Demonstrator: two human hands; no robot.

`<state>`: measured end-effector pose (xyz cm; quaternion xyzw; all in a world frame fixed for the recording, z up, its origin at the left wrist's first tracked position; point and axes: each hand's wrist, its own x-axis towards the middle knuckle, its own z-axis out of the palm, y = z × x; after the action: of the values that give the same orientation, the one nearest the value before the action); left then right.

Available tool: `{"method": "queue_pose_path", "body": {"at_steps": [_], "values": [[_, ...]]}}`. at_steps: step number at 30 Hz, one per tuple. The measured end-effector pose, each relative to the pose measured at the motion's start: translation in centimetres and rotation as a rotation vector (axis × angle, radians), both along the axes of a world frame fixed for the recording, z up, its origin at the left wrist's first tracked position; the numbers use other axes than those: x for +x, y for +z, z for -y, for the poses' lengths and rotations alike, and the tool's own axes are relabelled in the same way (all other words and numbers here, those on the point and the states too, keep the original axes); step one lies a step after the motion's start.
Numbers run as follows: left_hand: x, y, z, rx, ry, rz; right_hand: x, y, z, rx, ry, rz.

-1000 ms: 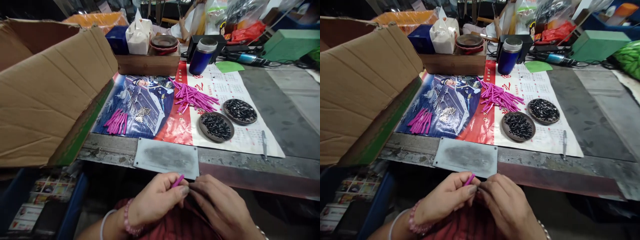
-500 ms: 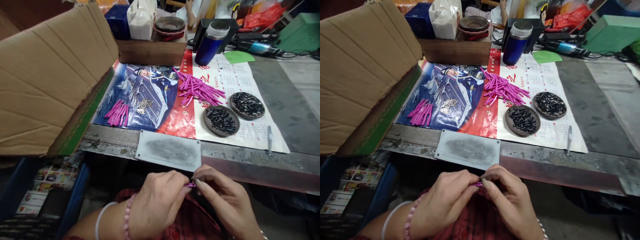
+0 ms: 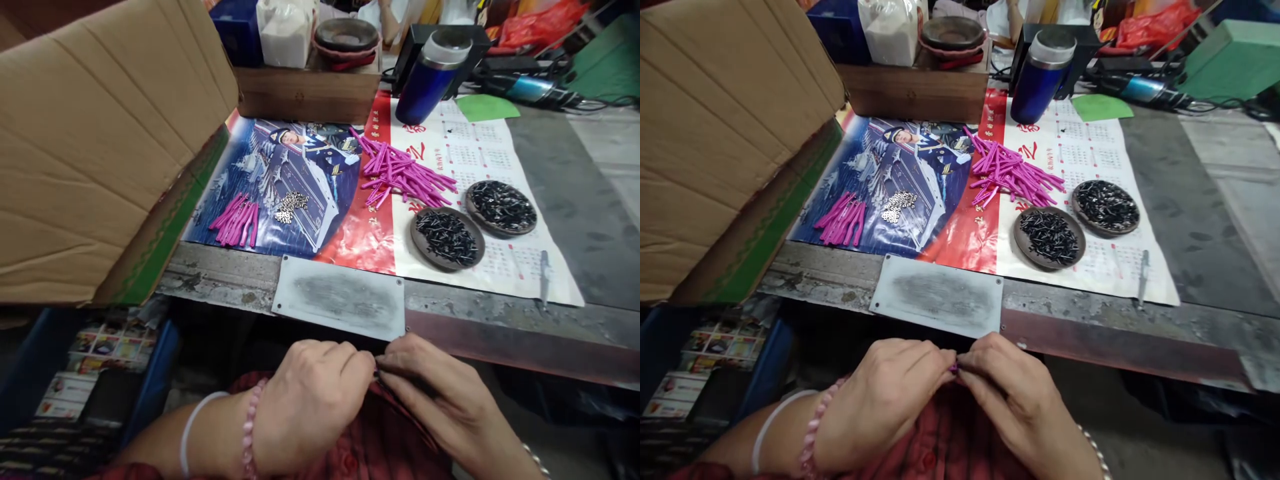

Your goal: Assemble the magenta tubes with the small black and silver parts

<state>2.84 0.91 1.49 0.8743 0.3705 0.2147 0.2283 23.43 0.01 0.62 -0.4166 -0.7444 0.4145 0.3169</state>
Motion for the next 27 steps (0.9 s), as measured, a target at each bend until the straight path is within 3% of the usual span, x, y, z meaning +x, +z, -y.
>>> {"method": "queue_pose_path", "body": {"at_steps": [10,18,27], "values": [[-0.1,0.3,-0.2,0.035,0.030,0.047,0.3,0.0,0.3,-0.173,-0.097,-0.054],[0.0,0.3,-0.2,0.077,0.016,0.028,-0.7,0.0,0.3,-0.196,-0.169,-0.060],[-0.3,-0.1,-0.3,0.090,0.040,0.088,-1.2,-0.3,-0.1,-0.450,-0.229,-0.250]]}}
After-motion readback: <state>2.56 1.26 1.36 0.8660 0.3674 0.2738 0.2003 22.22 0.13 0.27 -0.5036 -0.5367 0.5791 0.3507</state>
